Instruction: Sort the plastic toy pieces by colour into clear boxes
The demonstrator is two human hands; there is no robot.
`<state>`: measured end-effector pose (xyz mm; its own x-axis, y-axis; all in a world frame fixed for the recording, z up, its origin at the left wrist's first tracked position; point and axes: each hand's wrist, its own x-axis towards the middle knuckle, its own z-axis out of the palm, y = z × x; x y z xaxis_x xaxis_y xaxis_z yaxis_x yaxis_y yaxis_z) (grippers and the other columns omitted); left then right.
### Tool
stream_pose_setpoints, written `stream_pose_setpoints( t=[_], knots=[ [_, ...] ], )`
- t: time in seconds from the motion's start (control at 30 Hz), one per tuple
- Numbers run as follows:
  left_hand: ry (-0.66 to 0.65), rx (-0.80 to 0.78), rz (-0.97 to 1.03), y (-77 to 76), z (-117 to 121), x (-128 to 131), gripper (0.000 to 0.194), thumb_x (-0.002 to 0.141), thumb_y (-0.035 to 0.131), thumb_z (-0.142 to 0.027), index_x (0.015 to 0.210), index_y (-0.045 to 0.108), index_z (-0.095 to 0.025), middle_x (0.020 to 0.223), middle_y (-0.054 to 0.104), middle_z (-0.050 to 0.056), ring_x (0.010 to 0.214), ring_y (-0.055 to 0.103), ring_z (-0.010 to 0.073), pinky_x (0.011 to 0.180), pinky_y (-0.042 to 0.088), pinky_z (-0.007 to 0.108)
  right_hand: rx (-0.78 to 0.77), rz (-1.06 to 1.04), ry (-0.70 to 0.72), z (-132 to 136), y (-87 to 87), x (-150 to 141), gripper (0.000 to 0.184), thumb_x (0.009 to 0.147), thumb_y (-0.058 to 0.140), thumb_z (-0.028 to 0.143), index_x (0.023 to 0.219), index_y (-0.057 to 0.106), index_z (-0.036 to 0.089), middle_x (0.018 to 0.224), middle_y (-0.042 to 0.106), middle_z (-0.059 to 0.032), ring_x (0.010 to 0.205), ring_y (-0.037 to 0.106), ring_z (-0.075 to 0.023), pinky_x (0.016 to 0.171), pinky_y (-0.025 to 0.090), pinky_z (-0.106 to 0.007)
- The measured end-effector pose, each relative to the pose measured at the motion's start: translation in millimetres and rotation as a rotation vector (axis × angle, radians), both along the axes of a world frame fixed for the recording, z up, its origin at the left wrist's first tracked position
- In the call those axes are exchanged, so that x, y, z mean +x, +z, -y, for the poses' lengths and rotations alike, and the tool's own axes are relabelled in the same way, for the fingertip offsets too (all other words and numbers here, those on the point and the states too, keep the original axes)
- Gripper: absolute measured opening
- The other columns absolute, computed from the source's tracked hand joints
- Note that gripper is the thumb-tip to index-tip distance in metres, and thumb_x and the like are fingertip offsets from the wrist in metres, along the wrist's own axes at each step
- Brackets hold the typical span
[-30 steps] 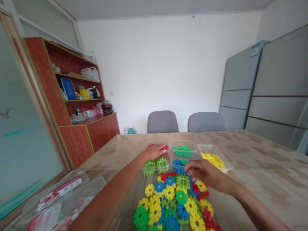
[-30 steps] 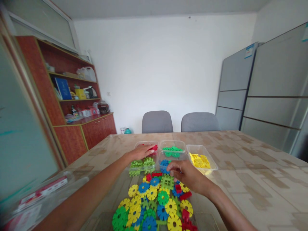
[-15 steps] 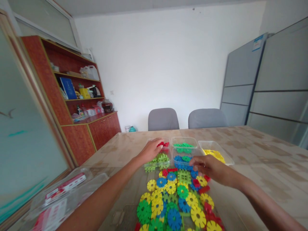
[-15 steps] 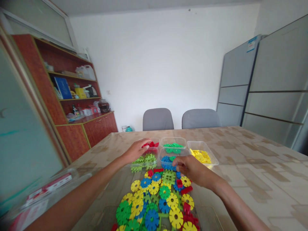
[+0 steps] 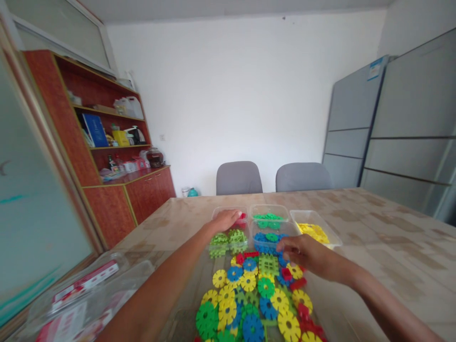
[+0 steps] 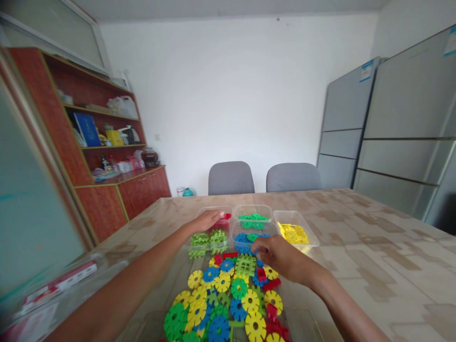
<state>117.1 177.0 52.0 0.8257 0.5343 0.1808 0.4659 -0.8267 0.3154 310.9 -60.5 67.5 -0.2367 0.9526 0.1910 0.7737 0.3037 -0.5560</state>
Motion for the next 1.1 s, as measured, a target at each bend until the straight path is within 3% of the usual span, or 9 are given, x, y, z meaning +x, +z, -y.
stream_pose_setpoints(
  t=[0.2,0.37,0.53,0.67,0.77,0.93,1.1],
  knots=[
    [0.064,0.053,0.037,-2.5,-10,-10,0.028,0.094,0.055,-0.030,0.119,0.056,-0.017,0.121,0.057,0.009,0.101,0.059,0.0231,0.085,0.051,0.043,0.005,-0.011,0.012,-2,-0.3,-5,0.017,0.085,0.049,0.018,0.090,0.065,0.017,0.073,0.061,-0.0002,0.063,0.054,-0.0150,0.058,0.039,-0.024],
    [0.031,0.045,-0.009,-7.9,-4,-5,0.025,0.094,0.054,-0.030,0.115,0.058,-0.016,0.115,0.059,0.008,0.096,0.061,0.0213,0.082,0.052,0.041,-0.005,0.011,0.019,-1,0.3,-5,0.018,0.086,0.048,0.020,0.093,0.065,0.018,0.073,0.061,-0.0002,0.062,0.052,-0.0146,0.056,0.039,-0.023],
    [-0.018,0.046,0.067,0.0,6,-13,0.024,0.094,0.055,-0.030,0.113,0.059,-0.015,0.116,0.060,0.009,0.102,0.059,0.0228,0.089,0.048,0.045,-0.009,0.022,0.012,1,2.4,2,0.017,0.087,0.047,0.021,0.088,0.063,0.018,0.073,0.061,-0.0002,0.062,0.052,-0.0149,0.056,0.039,-0.024],
    [-0.045,0.011,0.196,11.0,39,-35,0.024,0.096,0.044,-0.023,0.112,0.062,-0.018,0.120,0.062,0.008,0.112,0.055,0.0220,0.097,0.042,0.036,-0.032,0.036,-0.009,8,9.5,7,0.021,0.087,0.044,0.021,0.089,0.065,0.018,0.071,0.062,-0.0016,0.061,0.055,-0.0157,0.056,0.041,-0.024],
    [-0.065,-0.048,0.241,14.3,76,-65,0.029,0.095,0.041,-0.024,0.115,0.062,-0.019,0.125,0.061,0.007,0.112,0.056,0.0209,0.089,0.046,0.028,-0.112,0.072,-0.049,15,14.6,8,0.026,0.087,0.042,0.020,0.095,0.066,0.016,0.071,0.064,-0.0042,0.062,0.058,-0.0169,0.056,0.044,-0.025],
    [-0.033,-0.202,0.125,4.2,127,-134,0.036,0.089,0.052,-0.027,0.124,0.058,-0.023,0.130,0.057,0.006,0.098,0.062,0.0206,0.086,0.047,0.030,-0.282,0.164,-0.069,19,8.0,-4,0.027,0.083,0.047,0.019,0.103,0.066,0.017,0.086,0.068,-0.0068,0.072,0.062,-0.0185,0.058,0.045,-0.024],
    [-0.125,-0.310,-0.050,-9.6,154,-168,0.064,0.071,0.074,-0.026,0.130,0.049,-0.032,0.138,0.047,0.002,0.124,0.045,0.0265,0.103,0.035,0.034,-0.293,0.213,0.018,19,-7.6,-36,0.019,0.080,0.052,0.015,0.092,0.066,0.018,0.086,0.069,-0.0056,0.076,0.063,-0.0192,0.059,0.042,-0.024]
  ],
)
